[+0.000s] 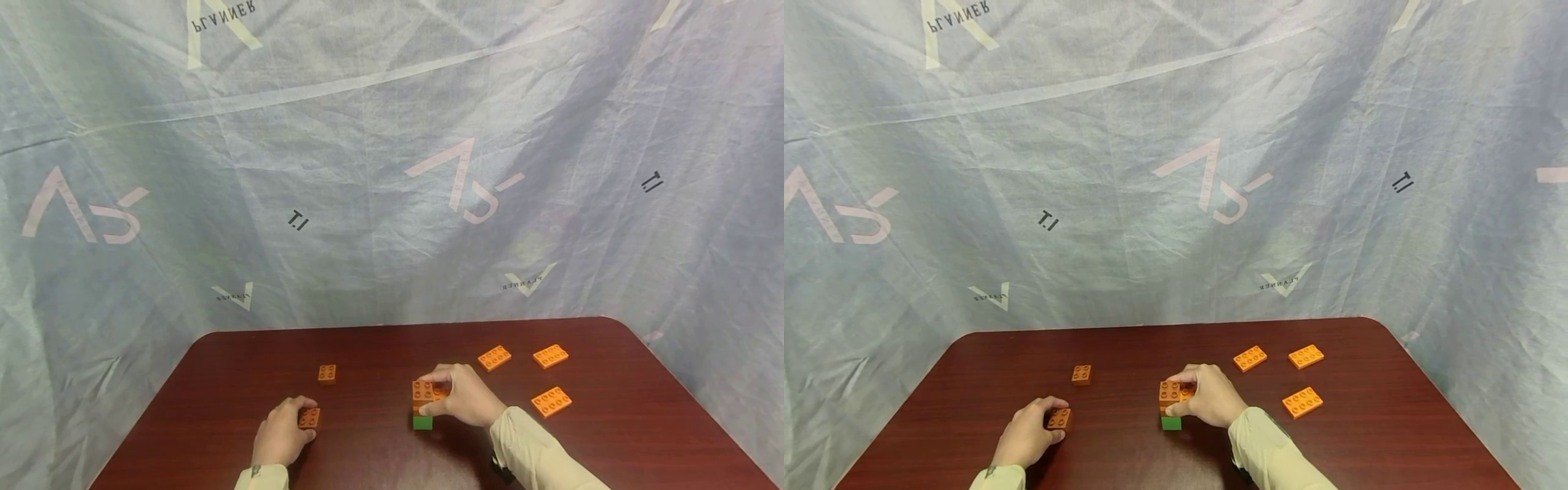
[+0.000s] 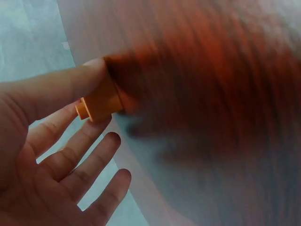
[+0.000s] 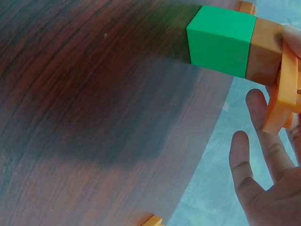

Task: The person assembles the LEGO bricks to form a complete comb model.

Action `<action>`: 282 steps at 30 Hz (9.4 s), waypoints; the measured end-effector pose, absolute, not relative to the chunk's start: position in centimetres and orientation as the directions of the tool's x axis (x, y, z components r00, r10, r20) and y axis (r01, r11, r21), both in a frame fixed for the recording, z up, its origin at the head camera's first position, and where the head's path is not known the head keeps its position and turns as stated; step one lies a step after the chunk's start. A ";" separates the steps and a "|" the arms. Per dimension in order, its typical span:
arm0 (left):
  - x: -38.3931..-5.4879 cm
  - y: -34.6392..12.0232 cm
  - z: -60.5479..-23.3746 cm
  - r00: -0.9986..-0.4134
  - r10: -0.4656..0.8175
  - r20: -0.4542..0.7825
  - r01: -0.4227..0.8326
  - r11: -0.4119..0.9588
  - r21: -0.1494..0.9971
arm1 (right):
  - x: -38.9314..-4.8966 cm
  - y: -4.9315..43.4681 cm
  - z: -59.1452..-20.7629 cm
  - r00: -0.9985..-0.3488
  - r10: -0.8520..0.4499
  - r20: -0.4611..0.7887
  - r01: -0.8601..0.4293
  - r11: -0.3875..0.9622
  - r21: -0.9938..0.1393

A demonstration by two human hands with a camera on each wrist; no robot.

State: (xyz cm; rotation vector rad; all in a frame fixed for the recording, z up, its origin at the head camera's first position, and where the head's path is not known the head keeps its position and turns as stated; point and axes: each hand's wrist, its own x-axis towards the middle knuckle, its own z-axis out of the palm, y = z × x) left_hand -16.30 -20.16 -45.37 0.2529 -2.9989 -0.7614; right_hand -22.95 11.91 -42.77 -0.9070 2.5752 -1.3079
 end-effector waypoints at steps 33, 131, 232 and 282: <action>-16.6 -18.0 -43.0 -0.985 -0.131 0.109 -0.062 0.871 0.487 | -23.0 11.8 -42.7 -0.825 -0.547 0.140 -0.435 0.457 -0.775; -17.8 -13.5 -44.1 -0.987 0.017 0.158 0.103 0.823 0.559 | -22.8 11.6 -42.3 -0.828 -0.543 0.143 -0.457 0.503 -0.733; -19.4 -6.0 -45.7 -0.983 0.112 0.145 0.178 0.767 0.617 | -22.1 12.2 -42.9 -0.812 -0.545 0.209 -0.511 0.491 -0.705; -19.2 -5.5 -45.6 -0.989 0.072 0.131 0.136 0.802 0.582 | -21.6 24.2 -43.6 -0.964 -0.247 0.094 -0.238 0.657 -0.716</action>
